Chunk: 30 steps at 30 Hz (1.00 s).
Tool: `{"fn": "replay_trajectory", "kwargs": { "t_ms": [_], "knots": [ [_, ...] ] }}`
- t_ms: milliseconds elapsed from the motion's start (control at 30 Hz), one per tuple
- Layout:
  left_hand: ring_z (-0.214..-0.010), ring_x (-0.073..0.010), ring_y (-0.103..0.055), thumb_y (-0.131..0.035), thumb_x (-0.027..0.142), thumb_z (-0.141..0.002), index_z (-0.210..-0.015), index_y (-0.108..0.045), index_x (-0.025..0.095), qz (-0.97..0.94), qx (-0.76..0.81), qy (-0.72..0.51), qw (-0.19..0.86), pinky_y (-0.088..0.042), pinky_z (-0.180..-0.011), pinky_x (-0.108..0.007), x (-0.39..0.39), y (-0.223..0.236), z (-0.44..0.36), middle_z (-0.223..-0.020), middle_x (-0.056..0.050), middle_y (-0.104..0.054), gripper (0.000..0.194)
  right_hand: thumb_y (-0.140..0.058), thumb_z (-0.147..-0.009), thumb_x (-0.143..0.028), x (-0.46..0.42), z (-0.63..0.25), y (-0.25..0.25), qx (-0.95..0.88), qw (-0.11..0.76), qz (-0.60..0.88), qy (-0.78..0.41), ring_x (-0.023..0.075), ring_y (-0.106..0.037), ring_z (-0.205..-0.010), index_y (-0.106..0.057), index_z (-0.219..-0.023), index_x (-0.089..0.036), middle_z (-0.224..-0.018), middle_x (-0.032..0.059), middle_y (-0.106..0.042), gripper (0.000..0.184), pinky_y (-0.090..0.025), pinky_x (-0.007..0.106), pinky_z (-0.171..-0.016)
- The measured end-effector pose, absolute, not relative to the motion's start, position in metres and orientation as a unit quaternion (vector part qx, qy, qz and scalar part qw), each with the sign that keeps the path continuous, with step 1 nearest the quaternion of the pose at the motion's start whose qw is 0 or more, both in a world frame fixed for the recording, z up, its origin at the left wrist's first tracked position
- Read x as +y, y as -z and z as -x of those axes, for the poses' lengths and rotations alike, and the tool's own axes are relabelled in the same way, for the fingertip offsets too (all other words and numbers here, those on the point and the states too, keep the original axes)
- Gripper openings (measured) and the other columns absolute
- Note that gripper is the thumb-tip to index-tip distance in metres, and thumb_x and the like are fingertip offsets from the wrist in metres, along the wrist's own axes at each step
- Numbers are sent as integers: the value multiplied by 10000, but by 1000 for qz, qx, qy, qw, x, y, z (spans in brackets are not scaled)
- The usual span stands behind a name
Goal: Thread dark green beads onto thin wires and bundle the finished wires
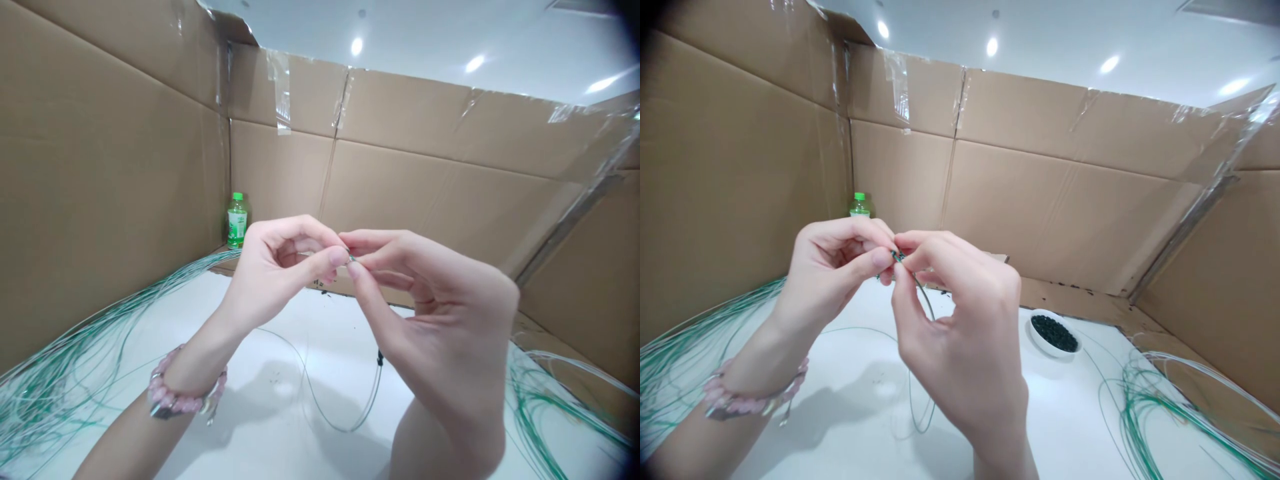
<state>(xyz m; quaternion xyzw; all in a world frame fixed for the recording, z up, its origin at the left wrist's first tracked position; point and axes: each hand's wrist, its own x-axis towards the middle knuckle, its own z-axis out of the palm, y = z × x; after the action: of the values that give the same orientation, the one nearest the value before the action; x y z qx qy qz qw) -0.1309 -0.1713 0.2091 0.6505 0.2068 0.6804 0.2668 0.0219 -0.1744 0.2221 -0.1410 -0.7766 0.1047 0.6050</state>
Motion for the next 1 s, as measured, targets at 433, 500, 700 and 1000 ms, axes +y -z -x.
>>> {"fn": "replay_trajectory", "kwargs": {
  "t_ms": [433, 500, 700, 1000],
  "knots": [
    [-580, -60, -623, -722, 215, -810, -781, -714, 188, -619, 176, -710, 286, -516, -539, -132, -173, -207, 126, -685, 16, -678, 41, -651, -729, 9, -175, -15, -221, -747, 646, 129, -91, 156, -686, -738, -661, -736, -202, -846, 0, -721, 211, -619, 278, -633],
    [-587, -61, -628, -739, 240, -795, -783, -710, 190, -607, 171, -725, 278, -517, -547, -137, -173, -206, 123, -683, 19, -678, 59, -646, -734, 6, -175, -12, -222, -739, 656, 127, -87, 155, -680, -736, -651, -724, -210, -835, -2, -717, 216, -615, 282, -630],
    [-564, -66, -619, -753, 252, -780, -754, -726, 199, -610, 197, -720, 265, -503, -525, -154, -173, -210, 124, -662, 20, -676, 65, -627, -765, -19, -174, -14, -224, -756, 637, 138, -68, 158, -683, -745, -650, -725, -242, -815, -13, -707, 228, -615, 281, -646],
    [-588, -43, -615, -691, 247, -843, -792, -744, 206, -625, 163, -698, 311, -539, -574, -122, -169, -208, 126, -660, 36, -671, 84, -608, -795, -9, -174, -11, -224, -749, 646, 129, -70, 149, -688, -773, -650, -733, -225, -846, 2, -718, 228, -617, 261, -666]
  ]
}}
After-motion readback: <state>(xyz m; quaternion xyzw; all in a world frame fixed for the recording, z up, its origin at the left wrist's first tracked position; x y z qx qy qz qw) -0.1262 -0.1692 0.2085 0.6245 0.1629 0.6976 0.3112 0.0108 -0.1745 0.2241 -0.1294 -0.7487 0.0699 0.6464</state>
